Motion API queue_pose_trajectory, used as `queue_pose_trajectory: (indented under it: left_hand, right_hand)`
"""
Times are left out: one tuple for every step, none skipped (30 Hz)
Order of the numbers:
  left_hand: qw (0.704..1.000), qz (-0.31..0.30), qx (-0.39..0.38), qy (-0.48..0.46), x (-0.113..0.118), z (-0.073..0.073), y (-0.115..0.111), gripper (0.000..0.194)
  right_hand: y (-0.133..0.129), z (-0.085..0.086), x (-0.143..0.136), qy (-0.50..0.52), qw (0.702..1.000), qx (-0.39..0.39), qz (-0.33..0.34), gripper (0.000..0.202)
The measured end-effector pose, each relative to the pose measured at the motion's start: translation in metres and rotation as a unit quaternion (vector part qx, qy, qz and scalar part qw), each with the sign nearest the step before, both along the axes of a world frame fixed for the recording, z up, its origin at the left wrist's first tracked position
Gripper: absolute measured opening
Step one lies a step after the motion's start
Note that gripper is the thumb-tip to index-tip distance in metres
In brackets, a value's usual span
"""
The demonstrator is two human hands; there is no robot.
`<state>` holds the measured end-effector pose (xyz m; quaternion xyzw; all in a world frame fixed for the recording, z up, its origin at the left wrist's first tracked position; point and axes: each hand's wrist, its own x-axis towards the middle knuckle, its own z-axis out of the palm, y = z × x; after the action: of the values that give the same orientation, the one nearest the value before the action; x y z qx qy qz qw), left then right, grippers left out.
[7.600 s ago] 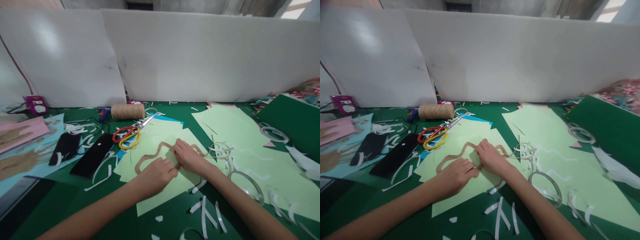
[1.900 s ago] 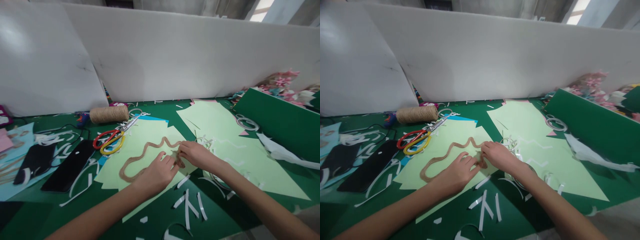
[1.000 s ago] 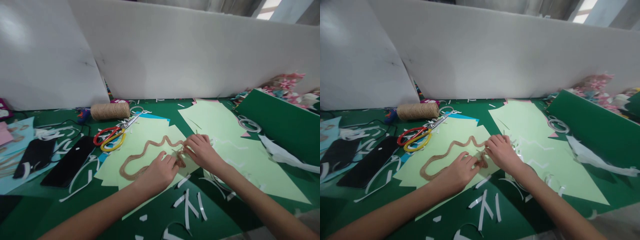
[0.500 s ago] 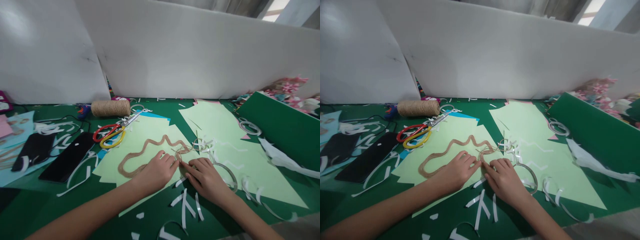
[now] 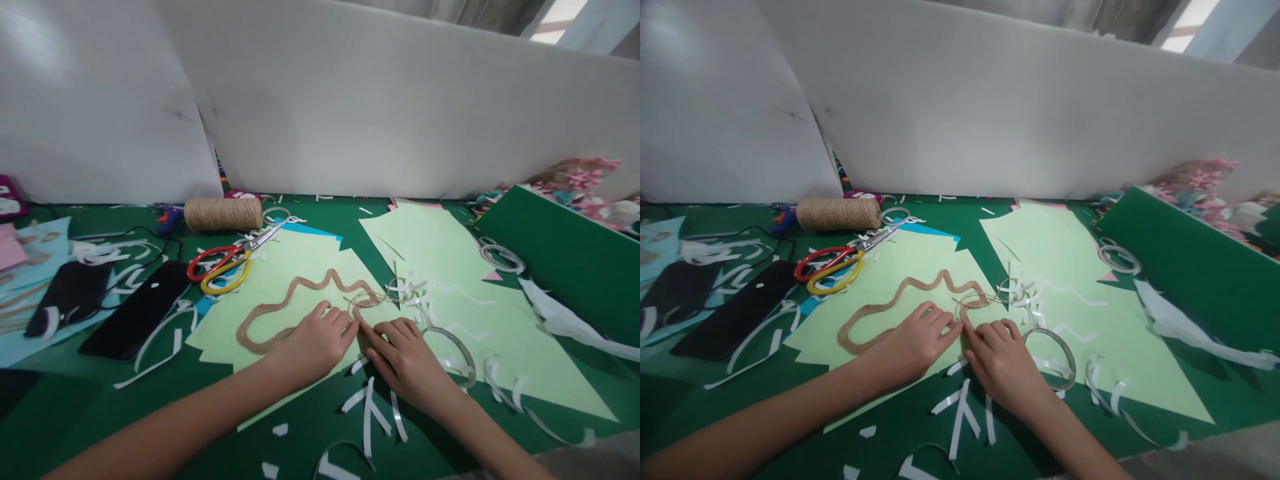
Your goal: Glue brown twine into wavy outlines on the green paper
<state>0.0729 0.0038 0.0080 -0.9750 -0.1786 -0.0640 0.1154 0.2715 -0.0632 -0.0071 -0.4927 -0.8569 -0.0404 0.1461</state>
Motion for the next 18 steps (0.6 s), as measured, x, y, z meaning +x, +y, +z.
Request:
queue_pose_trajectory:
  left_hand:
    - [1.000,-0.001,0.001,-0.002,0.000,0.000,0.000,0.035]
    - [1.000,-0.003,0.002,-0.003,0.000,0.000,0.000,0.034]
    - [1.000,-0.005,0.003,-0.005,0.000,0.001,0.000,0.033]
    - [1.000,-0.008,0.002,-0.008,0.000,0.001,0.000,0.032]
    - [1.000,-0.011,0.001,-0.009,0.000,0.002,0.000,0.031]
    - [1.000,-0.014,0.001,-0.010,0.000,0.003,0.000,0.031]
    - [1.000,-0.017,0.000,-0.009,0.000,0.004,0.000,0.030]
    - [1.000,-0.020,0.000,-0.008,0.000,0.005,-0.001,0.030]
    - [1.000,-0.022,-0.001,-0.006,0.000,0.005,-0.001,0.029]
    - [1.000,-0.024,-0.001,-0.005,0.000,0.006,-0.001,0.029]
    - [1.000,-0.025,-0.001,-0.005,0.000,0.006,-0.001,0.029]
    - [1.000,-0.026,0.000,-0.007,-0.001,0.006,-0.001,0.029]
    - [1.000,-0.027,0.000,-0.009,-0.001,0.006,-0.001,0.029]
    - [1.000,-0.028,0.001,-0.012,-0.001,0.006,0.000,0.028]
    - [0.999,-0.028,-0.001,-0.015,-0.001,0.005,0.000,0.028]
    - [0.999,-0.028,-0.005,-0.017,-0.002,0.005,0.001,0.028]
    - [0.999,-0.026,-0.011,-0.019,-0.002,0.004,0.001,0.028]
    - [0.999,-0.022,-0.020,-0.021,-0.002,0.004,0.002,0.029]
  right_hand:
    - [0.000,0.000,-0.001,-0.002,1.000,0.004,0.000,0.038]
    - [0.001,-0.001,-0.001,-0.004,1.000,0.006,0.001,0.037]
    - [0.001,-0.001,-0.001,-0.004,1.000,0.007,0.003,0.036]
    - [0.002,-0.002,-0.002,-0.004,1.000,0.008,0.005,0.036]
    - [0.002,-0.002,-0.001,-0.004,1.000,0.007,0.007,0.035]
    - [0.003,-0.003,-0.001,-0.005,1.000,0.008,0.008,0.035]
    - [0.003,-0.003,-0.001,-0.008,1.000,0.009,0.009,0.035]
    - [0.004,-0.004,0.000,-0.012,1.000,0.012,0.010,0.034]
    - [0.005,-0.004,0.000,-0.018,1.000,0.016,0.011,0.034]
    - [0.006,-0.004,0.000,-0.024,0.999,0.020,0.013,0.033]
    - [0.007,-0.004,0.001,-0.030,0.999,0.025,0.015,0.032]
    - [0.007,-0.003,0.001,-0.034,0.999,0.030,0.016,0.031]
    - [0.008,-0.002,0.000,-0.037,0.999,0.035,0.016,0.031]
    - [0.009,-0.001,0.000,-0.039,0.998,0.039,0.015,0.030]
    - [0.010,0.000,-0.001,-0.043,0.998,0.044,0.013,0.029]
    - [0.011,0.001,-0.002,-0.047,0.998,0.049,0.009,0.028]
    - [0.012,0.002,-0.003,-0.052,0.997,0.055,0.005,0.027]
    - [0.012,0.003,-0.005,-0.057,0.997,0.061,0.002,0.025]
